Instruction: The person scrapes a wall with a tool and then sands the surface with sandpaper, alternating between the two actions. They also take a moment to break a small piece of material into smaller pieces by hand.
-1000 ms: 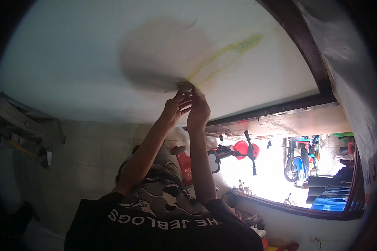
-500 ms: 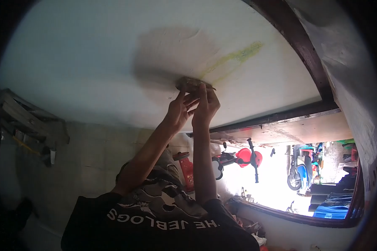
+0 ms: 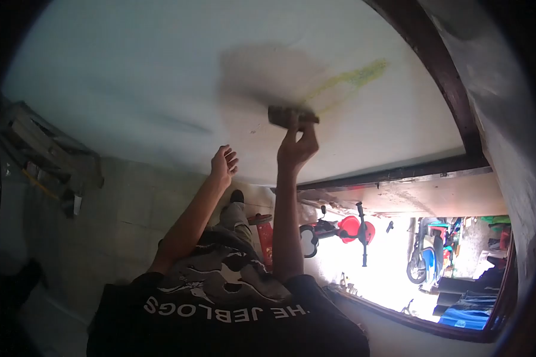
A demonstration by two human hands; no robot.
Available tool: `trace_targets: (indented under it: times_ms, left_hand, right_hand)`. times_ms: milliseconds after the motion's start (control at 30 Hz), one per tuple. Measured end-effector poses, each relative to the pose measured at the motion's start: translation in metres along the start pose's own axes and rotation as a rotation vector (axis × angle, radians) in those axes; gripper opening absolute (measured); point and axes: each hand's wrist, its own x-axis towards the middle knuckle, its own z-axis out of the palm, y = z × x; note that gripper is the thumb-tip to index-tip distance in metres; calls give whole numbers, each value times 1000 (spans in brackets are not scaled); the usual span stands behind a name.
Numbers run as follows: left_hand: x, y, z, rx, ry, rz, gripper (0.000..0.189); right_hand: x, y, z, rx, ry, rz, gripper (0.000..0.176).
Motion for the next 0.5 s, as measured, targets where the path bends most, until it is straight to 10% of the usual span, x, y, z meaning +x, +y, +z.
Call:
trace_targets:
  times_ms: [200,500]
  left_hand:
    - [-3,9,-18,26,-22,49,21]
    - [10,3,-28,119,51,11,20]
  right_hand:
    - [-16,33,-8,-9,-202,269,32]
    - [108,-143,-50,259,116,-105,25]
